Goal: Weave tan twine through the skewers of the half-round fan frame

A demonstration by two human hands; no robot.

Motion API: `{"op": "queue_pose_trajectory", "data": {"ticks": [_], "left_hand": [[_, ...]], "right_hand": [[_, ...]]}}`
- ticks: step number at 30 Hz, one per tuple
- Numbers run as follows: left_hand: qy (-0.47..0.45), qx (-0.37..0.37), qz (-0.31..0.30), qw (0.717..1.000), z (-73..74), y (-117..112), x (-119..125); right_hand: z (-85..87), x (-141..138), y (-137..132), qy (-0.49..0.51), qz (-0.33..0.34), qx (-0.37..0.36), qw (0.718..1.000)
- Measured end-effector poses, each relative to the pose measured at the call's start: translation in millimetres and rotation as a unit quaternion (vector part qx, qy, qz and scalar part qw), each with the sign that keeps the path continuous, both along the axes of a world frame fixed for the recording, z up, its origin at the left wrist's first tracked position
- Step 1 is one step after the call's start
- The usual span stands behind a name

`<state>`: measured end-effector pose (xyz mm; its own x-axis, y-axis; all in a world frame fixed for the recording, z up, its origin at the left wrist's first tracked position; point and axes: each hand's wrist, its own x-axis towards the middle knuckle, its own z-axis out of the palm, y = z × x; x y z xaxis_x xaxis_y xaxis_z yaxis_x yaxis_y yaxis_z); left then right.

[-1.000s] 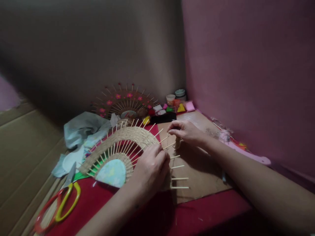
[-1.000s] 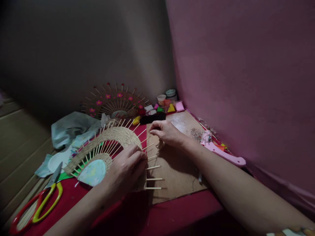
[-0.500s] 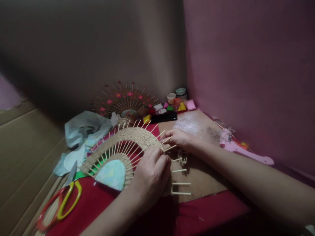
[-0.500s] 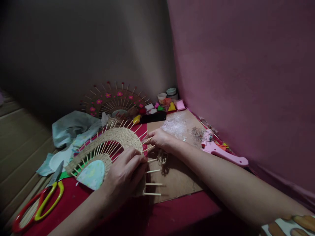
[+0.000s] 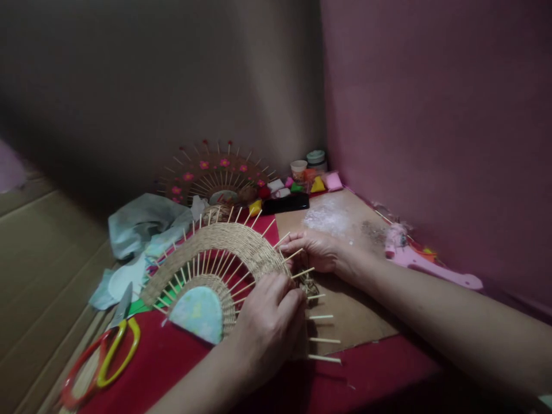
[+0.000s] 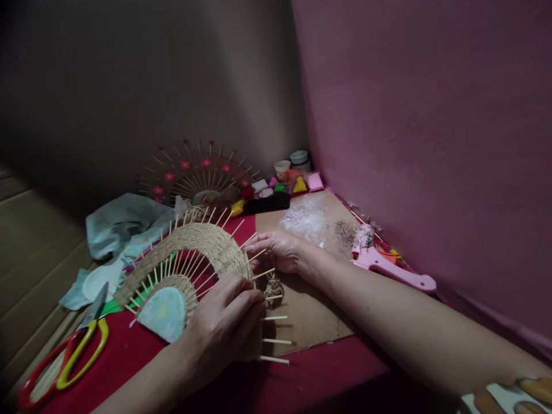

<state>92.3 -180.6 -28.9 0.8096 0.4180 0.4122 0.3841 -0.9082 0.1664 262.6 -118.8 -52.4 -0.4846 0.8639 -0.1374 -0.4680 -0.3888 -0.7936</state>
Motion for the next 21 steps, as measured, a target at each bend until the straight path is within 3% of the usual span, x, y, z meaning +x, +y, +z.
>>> {"op": "queue_pose_trajectory", "data": {"ticks": [5,8,13,21], "left_hand": [[-0.116,-0.059,0.030,0.991,9.7,10,-2],[-0.130,-0.058,0.065,0.988,13.7,23,-2],[-0.055,-0.032,0.064,0.996,17.3,35,-1],[0.076,-0.029,0.092,0.992,36.1,37,8]], "right_hand": [[3.4,-2,-4,-0.007,-0.002,-0.010,1.000],[3.1,-2,-4,-0.015,0.005,-0.010,1.000],[0.6,-2,-4,-0.009,-0.010,-0.004,1.000],[-1.1,-4,-5,-0.011,-0.007,0.000,1.000]]}}
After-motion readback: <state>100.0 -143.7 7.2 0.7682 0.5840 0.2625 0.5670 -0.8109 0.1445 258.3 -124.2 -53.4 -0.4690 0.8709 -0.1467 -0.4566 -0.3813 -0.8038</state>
